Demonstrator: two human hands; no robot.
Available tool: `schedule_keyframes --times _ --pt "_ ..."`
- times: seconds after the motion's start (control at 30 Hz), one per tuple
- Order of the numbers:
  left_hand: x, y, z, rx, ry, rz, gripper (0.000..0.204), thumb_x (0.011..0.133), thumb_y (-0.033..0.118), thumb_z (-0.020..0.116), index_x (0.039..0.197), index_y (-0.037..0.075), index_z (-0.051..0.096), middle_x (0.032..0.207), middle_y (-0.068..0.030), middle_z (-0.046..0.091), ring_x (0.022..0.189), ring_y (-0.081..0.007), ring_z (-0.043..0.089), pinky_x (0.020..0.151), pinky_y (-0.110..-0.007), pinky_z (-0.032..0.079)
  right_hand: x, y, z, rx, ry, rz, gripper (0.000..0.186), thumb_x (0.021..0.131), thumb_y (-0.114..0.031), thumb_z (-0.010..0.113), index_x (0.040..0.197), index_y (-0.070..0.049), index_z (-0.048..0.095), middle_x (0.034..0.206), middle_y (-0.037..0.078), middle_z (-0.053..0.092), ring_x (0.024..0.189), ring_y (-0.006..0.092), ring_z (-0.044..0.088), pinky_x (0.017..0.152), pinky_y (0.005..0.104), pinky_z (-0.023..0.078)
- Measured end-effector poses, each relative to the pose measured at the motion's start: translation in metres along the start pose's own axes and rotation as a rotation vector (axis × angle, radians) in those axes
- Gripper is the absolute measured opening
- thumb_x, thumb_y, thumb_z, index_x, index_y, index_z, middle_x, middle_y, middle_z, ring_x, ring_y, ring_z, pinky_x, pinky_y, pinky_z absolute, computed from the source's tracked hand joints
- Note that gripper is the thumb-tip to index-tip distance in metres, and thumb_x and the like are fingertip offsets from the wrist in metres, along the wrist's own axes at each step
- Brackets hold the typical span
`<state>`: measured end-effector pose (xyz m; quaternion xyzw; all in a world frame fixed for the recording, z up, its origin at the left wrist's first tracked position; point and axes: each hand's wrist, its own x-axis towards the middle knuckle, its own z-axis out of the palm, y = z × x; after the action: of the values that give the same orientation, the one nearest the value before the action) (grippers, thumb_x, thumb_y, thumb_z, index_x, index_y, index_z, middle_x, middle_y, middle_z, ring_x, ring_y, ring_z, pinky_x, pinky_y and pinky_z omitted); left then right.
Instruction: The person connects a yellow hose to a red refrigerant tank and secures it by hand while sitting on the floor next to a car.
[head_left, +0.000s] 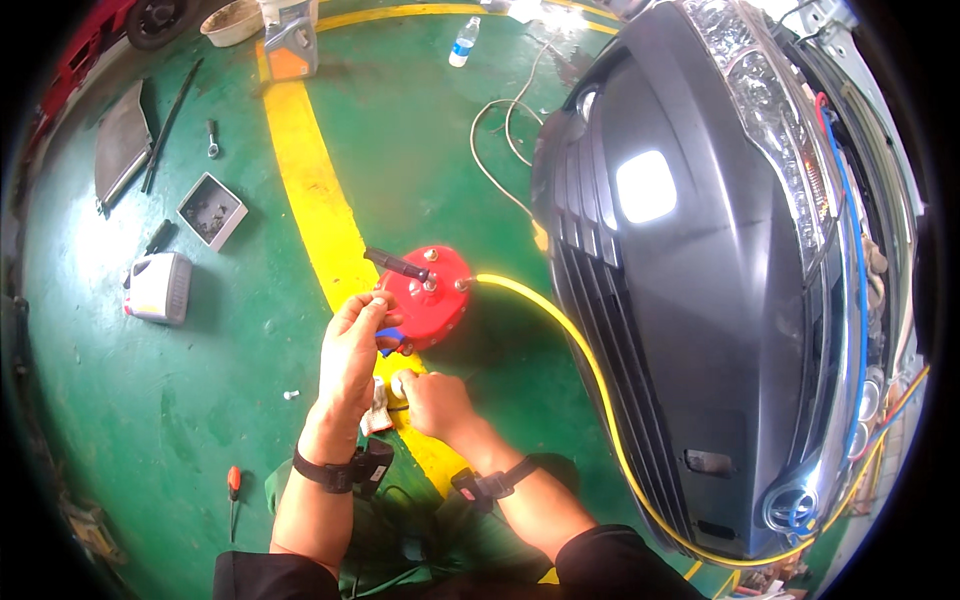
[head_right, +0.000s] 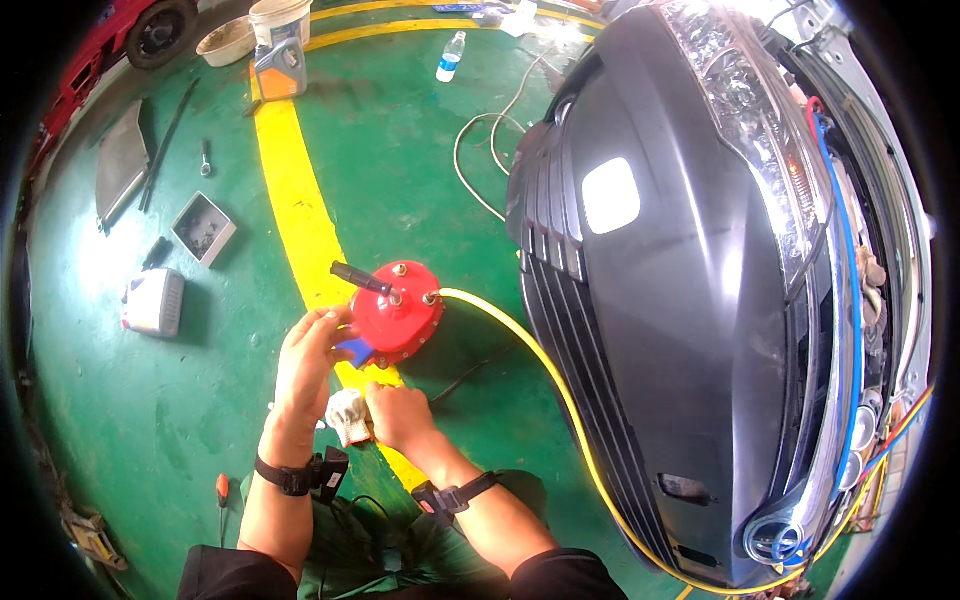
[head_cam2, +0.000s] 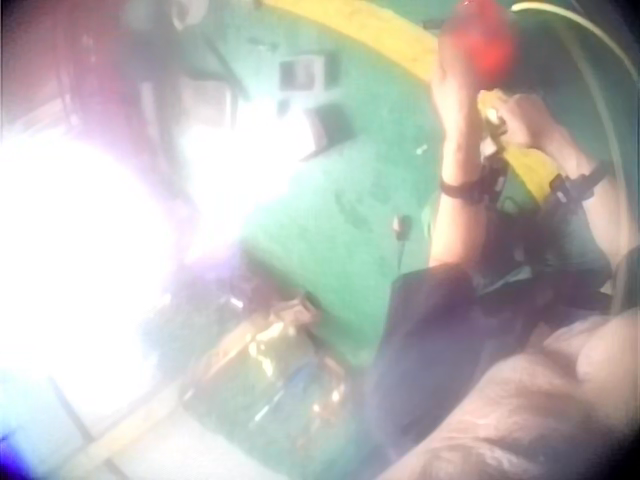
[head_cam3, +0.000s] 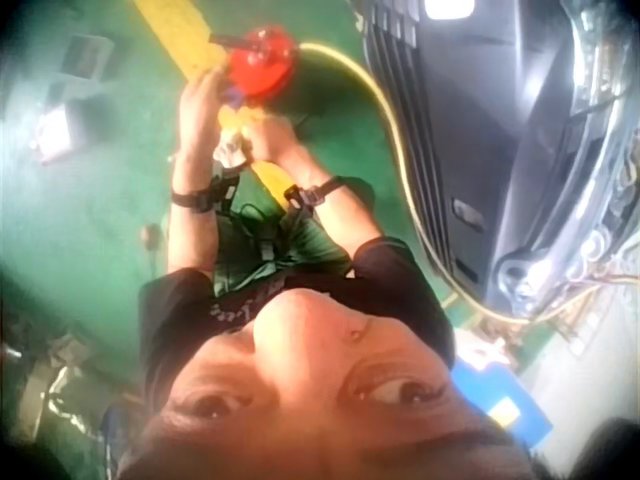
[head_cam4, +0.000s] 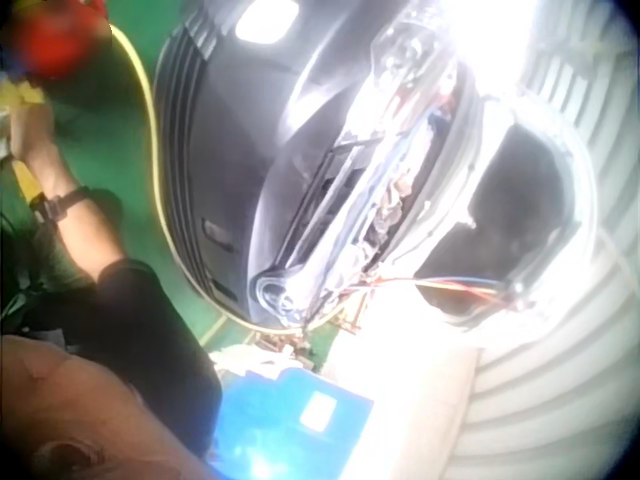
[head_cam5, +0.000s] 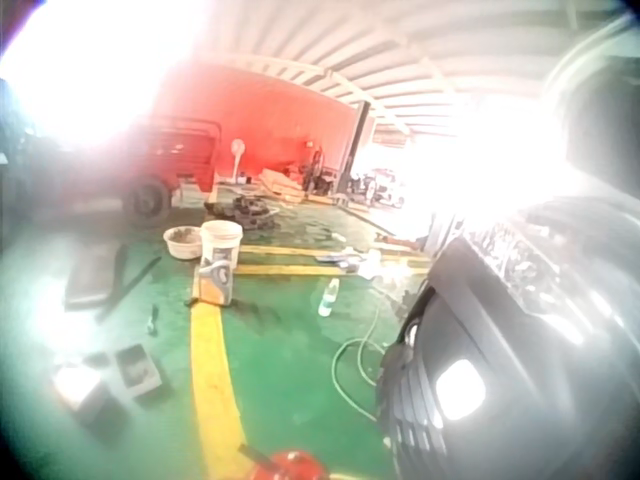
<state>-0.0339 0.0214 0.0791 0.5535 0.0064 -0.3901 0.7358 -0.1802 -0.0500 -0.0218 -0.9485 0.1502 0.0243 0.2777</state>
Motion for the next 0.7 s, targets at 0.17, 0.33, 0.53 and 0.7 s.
schedule_keyframes --times 0.17,0.33,0.53,0.7 --pt "-0.003 0.002 0.000 0.025 0.004 0.008 0.020 0.104 0.017 0.057 0.115 0.002 0.065 0.108 -0.0054 0.067 0.096 -0.0149 0.065 0.076 -0.028 0.052 -0.001 -0.008 -0.009 -0.137 0.050 0.000 0.016 0.084 -0.013 0.058 0.097 -0.007 0.065 0.088 0.016 0.068 0.084 0.0369 0.066 0.068 0.0490 0.053" --pt "-0.005 0.001 0.002 0.008 -0.007 0.003 0.023 0.104 0.017 0.057 0.117 0.000 0.065 0.110 -0.0073 0.067 0.097 -0.0164 0.066 0.077 -0.030 0.053 -0.001 -0.007 -0.006 -0.142 0.075 0.029 0.016 0.083 -0.012 0.058 0.097 -0.007 0.065 0.095 0.015 0.066 0.089 0.0358 0.065 0.070 0.0475 0.054" --pt "-0.007 0.000 0.000 0.011 -0.009 -0.004 0.026 0.104 0.018 0.057 0.119 -0.002 0.065 0.114 -0.0098 0.068 0.099 -0.0193 0.066 0.078 -0.032 0.054 0.000 -0.010 -0.014 -0.236 -0.006 0.006 0.018 0.085 -0.014 0.061 0.101 -0.007 0.063 0.098 0.013 0.068 0.092 0.0319 0.068 0.068 0.0435 0.058" --pt "-0.009 0.001 0.002 0.060 -0.026 -0.013 0.031 0.105 0.019 0.053 0.123 -0.004 0.063 0.119 -0.0111 0.067 0.107 -0.0203 0.065 0.087 -0.033 0.052 -0.004 -0.006 -0.012 -0.183 0.041 -0.002 0.023 0.080 -0.011 0.064 0.102 -0.007 0.065 0.098 0.013 0.068 0.094 0.0324 0.067 0.070 0.0460 0.056"
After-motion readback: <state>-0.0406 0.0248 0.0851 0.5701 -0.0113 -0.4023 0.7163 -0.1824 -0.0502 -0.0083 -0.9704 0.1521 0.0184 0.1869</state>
